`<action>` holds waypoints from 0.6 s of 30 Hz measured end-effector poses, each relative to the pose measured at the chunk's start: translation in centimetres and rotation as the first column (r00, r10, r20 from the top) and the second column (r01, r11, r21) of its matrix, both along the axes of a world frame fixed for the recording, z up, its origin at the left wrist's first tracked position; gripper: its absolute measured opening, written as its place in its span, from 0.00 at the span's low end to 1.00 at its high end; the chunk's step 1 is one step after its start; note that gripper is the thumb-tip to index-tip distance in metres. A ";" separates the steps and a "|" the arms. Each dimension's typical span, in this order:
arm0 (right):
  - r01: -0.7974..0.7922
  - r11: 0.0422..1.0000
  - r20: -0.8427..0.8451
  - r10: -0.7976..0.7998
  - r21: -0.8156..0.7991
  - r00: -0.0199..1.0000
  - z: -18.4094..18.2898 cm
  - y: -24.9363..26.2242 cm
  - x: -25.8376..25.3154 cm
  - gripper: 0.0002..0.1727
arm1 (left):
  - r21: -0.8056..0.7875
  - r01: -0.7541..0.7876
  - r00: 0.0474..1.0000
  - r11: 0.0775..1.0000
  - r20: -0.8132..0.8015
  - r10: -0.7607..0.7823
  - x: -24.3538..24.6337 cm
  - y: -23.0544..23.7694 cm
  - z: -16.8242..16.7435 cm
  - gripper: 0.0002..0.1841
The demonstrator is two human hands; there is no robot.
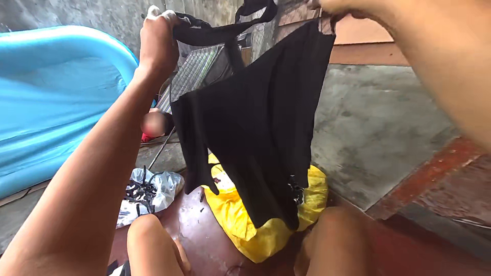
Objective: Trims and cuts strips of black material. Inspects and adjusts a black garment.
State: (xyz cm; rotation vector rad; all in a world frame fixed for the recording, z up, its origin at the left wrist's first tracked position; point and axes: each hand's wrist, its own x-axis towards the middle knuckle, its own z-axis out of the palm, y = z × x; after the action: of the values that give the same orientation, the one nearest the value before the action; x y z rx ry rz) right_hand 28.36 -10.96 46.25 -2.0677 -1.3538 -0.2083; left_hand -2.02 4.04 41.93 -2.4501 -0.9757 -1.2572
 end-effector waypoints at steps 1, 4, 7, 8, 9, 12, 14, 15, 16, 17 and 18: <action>0.024 1.000 0.008 -0.024 0.001 1.000 -0.4 -0.6 -0.5 0.18 | 0.008 -0.008 1.000 1.000 -0.013 0.008 0.1 -0.1 0.4 0.21; 0.063 0.997 0.092 -0.067 0.050 0.993 -0.8 -0.6 0.9 0.16 | 0.053 -0.007 0.999 0.999 -0.050 0.009 0.2 0.3 1.5 0.22; 0.028 0.996 0.131 -0.040 0.090 0.991 -0.9 -0.1 2.4 0.15 | 0.067 -0.026 0.997 0.997 -0.074 0.030 0.2 0.6 2.6 0.24; 0.027 0.997 0.102 -0.035 0.074 0.994 -0.9 -0.1 2.3 0.15 | 0.057 -0.037 0.995 0.998 -0.088 0.042 0.3 0.6 2.9 0.24; 0.025 0.998 0.071 -0.029 0.059 0.997 -1.0 -0.1 1.9 0.16 | 0.050 -0.047 0.993 0.998 -0.102 0.052 0.3 0.6 3.1 0.24; 0.036 0.999 0.039 -0.037 0.022 0.999 -1.3 -0.1 0.8 0.18 | 0.059 -0.065 0.989 0.996 -0.130 0.072 0.3 0.5 3.1 0.23; 0.022 1.000 0.041 -0.023 0.009 0.999 -1.4 0.2 0.7 0.17 | 0.054 -0.063 0.989 0.997 -0.129 0.070 0.1 0.6 2.9 0.23; 0.014 1.000 0.031 -0.014 0.007 0.999 -1.5 0.2 0.5 0.17 | 0.047 -0.057 0.991 0.997 -0.120 0.062 0.0 0.7 2.8 0.23; 0.007 1.000 0.013 -0.007 0.002 1.000 -1.6 0.1 0.3 0.16 | 0.041 -0.048 0.992 0.998 -0.113 0.052 -0.1 0.9 2.8 0.22; 0.002 1.000 -0.005 -0.002 -0.003 1.000 -1.7 0.1 0.2 0.15 | 0.038 -0.039 0.993 0.999 -0.107 0.043 -0.2 1.1 2.7 0.22; -0.002 1.000 -0.022 0.002 -0.004 1.000 -1.7 0.0 0.0 0.15 | 0.032 -0.035 0.994 0.999 -0.101 0.038 -0.3 1.1 2.7 0.22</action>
State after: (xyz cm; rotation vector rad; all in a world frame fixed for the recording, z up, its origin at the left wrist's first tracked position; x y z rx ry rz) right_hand 28.38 -10.94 44.54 -2.0656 -1.3444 -0.1812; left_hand -2.33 5.18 44.62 -2.4360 -0.9632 -1.1163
